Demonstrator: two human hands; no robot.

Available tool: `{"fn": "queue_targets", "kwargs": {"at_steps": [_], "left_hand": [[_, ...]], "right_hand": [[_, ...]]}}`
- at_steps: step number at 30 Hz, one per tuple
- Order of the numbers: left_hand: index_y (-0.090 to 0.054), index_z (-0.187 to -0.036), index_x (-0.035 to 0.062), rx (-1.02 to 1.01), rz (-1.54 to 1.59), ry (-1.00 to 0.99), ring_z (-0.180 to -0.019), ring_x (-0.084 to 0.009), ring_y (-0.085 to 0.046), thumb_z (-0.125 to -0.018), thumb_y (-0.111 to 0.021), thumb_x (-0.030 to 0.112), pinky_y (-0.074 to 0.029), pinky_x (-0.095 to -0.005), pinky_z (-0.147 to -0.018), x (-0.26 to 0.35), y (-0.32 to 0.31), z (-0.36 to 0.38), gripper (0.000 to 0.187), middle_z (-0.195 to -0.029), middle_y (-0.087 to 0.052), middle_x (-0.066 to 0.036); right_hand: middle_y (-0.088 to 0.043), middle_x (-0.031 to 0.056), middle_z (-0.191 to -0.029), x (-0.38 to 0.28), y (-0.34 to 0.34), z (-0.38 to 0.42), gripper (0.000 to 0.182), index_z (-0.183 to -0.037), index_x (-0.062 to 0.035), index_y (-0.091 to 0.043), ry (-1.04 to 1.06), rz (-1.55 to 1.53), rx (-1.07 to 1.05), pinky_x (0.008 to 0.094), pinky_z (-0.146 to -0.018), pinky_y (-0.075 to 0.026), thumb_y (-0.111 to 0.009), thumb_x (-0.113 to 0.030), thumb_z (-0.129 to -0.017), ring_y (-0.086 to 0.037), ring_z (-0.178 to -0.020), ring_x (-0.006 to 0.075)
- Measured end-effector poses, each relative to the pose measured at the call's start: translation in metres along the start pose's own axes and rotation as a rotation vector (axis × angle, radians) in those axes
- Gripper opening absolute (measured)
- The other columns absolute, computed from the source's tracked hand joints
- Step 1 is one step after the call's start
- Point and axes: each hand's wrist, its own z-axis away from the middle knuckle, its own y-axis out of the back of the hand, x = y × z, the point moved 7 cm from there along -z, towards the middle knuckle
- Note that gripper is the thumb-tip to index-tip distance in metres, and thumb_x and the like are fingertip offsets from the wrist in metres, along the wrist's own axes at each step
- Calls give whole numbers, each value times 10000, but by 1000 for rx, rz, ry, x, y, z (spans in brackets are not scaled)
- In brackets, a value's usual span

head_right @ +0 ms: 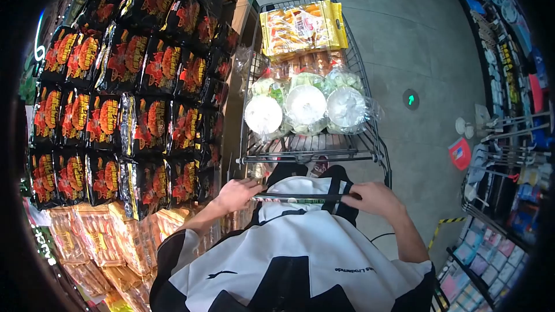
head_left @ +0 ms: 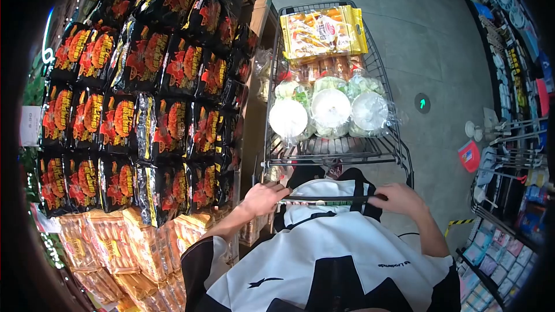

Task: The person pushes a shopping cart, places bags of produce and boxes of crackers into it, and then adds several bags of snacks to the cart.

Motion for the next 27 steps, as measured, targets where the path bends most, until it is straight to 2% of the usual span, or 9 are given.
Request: {"fn": "queue_targets", "kwargs": {"at_steps": [2, 6, 7, 10, 11, 15, 18, 24, 27], "left_hand": [[-627, -1217, 126, -18, 0, 38, -1051, -282, -705, -781, -710, 119, -591, -436, -804, 0, 0, 2, 444, -1055, -679, -85], [-637, -1219, 131, -25, -2, 87, -1061, -278, -707, -787, -746, 210, -588, -432, -804, -4, -4, -3, 452, -1072, -692, -74], [-653, -1199, 144, 17, -4, 92, -946, -305, -734, -812, -757, 286, -589, -452, -755, -5, -1, -5, 425, -977, -721, -91], [-667, -1175, 160, -133, -1, 162, -803, -333, -740, -848, -740, 341, -584, -475, -695, -9, 3, -8, 381, -831, -727, -113], [-689, -1133, 169, -74, 15, 135, -699, -353, -725, -858, -730, 374, -577, -485, -656, -11, 2, -10, 345, -727, -711, -123], [-722, -1062, 164, -100, 3, 170, -739, -338, -737, -850, -735, 371, -582, -464, -693, -19, 6, -19, 297, -742, -714, -122], [-740, -1052, 147, -158, 12, 191, -765, -326, -746, -883, -686, 374, -572, -462, -723, -26, 10, -22, 288, -775, -736, -136], [-731, -1048, 173, -164, -14, 210, -747, -325, -746, -913, -664, 468, -577, -459, -720, -48, 16, -30, 331, -743, -727, -118], [-732, -1055, 180, -152, -56, 212, -713, -303, -749, -889, -677, 442, -578, -453, -688, -59, 19, -38, 316, -743, -736, -96]], "right_hand": [[-743, 190, -905, -16, 14, 3, 351, -1016, -76, -736, -10, -59, -56, 498, -774, -559, -716, -411, -915, -714, -870, 402], [-737, 199, -853, -1, 12, -12, 383, -993, -74, -747, -160, 114, -217, 491, -798, -563, -746, -429, -847, -715, -872, 407], [-737, 201, -853, -6, 19, -13, 370, -988, -73, -751, -186, 114, -246, 492, -808, -566, -744, -412, -840, -717, -871, 405], [-740, 206, -866, -1, 11, -27, 327, -987, -77, -764, -180, 211, -326, 496, -834, -571, -726, -362, -832, -720, -877, 402], [-741, 207, -871, 5, 8, -31, 313, -989, -79, -768, -164, 261, -352, 498, -842, -572, -718, -345, -832, -721, -880, 402], [-746, 205, -885, 9, 11, -43, 304, -977, -76, -773, -117, 279, -357, 500, -858, -575, -723, -339, -832, -721, -892, 404], [-752, 198, -893, 7, 15, -45, 304, -972, -76, -774, -150, 270, -309, 500, -855, -578, -724, -344, -838, -723, -896, 404], [-758, 188, -897, 7, 21, -58, 280, -970, -92, -775, -163, 297, -285, 506, -843, -588, -719, -342, -855, -726, -883, 403], [-755, 188, -874, 2, 30, -67, 273, -974, -96, -772, -149, 319, -269, 512, -822, -593, -718, -339, -864, -728, -860, 406]]}}
